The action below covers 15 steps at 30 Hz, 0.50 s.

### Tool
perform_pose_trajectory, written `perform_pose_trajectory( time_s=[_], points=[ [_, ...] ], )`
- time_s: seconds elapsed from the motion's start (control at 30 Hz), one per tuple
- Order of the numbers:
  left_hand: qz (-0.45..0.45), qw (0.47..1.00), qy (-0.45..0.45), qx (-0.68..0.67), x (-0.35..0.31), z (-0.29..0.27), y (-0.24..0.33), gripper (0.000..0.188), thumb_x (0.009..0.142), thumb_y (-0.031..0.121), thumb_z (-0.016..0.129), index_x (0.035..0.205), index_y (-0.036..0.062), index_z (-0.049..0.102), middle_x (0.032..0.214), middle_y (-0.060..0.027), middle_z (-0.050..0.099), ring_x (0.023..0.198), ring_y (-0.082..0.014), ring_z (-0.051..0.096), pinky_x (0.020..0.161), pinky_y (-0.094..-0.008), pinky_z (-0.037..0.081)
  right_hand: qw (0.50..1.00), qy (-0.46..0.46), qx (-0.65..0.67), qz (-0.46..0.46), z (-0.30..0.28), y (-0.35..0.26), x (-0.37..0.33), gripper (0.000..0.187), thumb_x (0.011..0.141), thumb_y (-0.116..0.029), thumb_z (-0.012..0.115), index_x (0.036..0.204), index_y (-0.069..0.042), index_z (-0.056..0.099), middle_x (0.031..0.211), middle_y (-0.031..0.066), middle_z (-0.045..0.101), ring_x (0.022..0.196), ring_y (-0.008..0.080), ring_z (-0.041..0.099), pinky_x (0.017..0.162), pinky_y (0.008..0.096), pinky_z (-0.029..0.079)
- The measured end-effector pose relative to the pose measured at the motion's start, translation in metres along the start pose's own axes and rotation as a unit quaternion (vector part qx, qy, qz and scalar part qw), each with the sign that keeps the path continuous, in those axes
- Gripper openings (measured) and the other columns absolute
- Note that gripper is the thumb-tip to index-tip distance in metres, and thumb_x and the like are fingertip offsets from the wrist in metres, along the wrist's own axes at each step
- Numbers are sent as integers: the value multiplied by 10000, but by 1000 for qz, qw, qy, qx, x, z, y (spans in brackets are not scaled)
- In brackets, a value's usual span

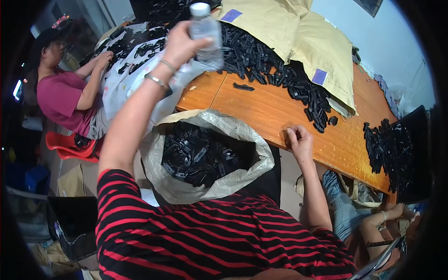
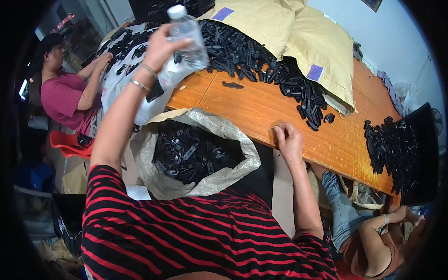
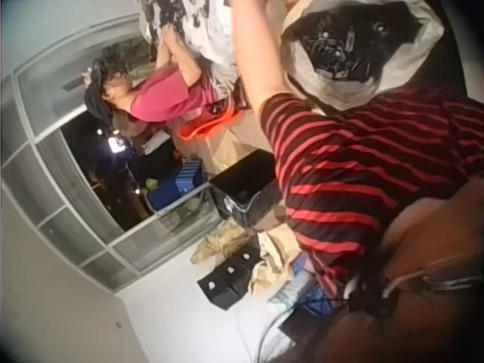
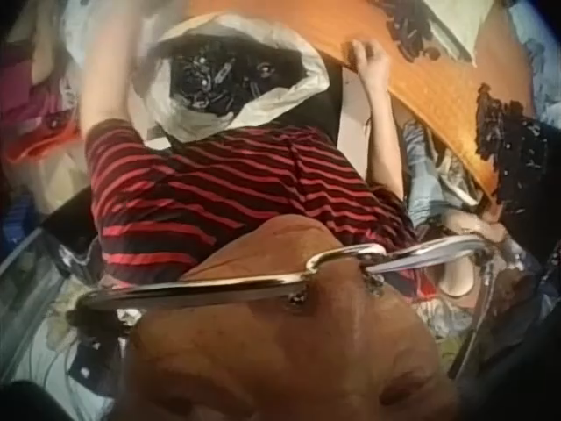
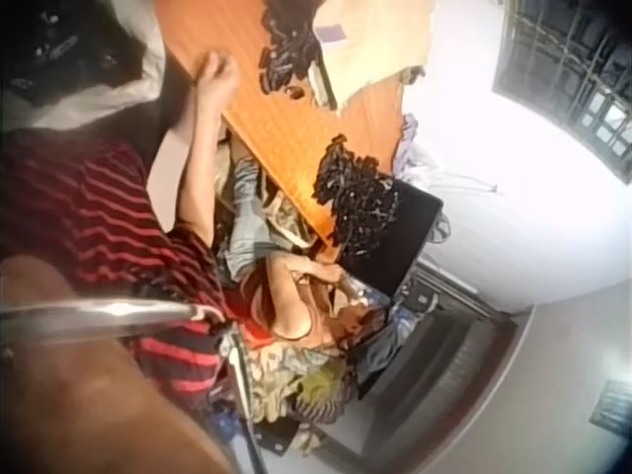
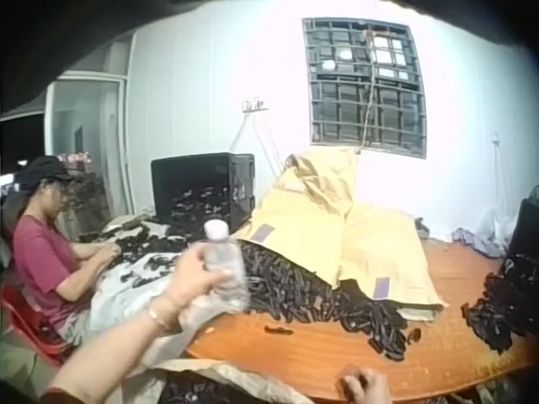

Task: Sorting and inspecting small black plastic parts on a workshop table.

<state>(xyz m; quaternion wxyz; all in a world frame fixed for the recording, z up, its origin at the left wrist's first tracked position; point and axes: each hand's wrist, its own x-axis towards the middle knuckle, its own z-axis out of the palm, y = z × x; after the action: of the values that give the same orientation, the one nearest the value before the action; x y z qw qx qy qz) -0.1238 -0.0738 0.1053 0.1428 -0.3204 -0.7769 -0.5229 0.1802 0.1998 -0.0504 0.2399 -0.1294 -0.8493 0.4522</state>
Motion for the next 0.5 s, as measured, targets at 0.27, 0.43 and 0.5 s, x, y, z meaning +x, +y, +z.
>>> perform_pose_trajectory(
  time_s=[0.27, 0.43, 0.5],
  points=[
    [-101, 931, 201, 287, 51, -167, -108, 640, 617, 420, 836, 1074, 7, 660, 1041, -172, 687, 964, -280, 664, 869, -353, 492, 993, 67, -99, -20, 2, 9, 8, 164, 872, -149, 657, 831, 8, 639, 663, 94, 617, 605, 152, 582, 590, 293, 470],
    [-166, 921, 248, 250, 35, -234, -173, 619, 624, 402, 833, 1115, 63, 664, 1070, -155, 684, 1004, -279, 653, 896, -362, 482, 991, 71, -109, -19, 5, 16, 8, 178, 873, -166, 660, 832, 5, 636, 675, 107, 614, 621, 182, 584, 613, 304, 473],
    [-210, 908, 251, 261, 31, -238, -186, 647, 618, 404, 837, 1138, 64, 656, 1076, -152, 683, 1021, -283, 646, 906, -372, 478, 991, 75, -107, -32, 6, 17, 8, 181, 875, -167, 660, 832, 6, 631, 688, 110, 618, 632, 182, 587, 622, 300, 475]
  ],
)
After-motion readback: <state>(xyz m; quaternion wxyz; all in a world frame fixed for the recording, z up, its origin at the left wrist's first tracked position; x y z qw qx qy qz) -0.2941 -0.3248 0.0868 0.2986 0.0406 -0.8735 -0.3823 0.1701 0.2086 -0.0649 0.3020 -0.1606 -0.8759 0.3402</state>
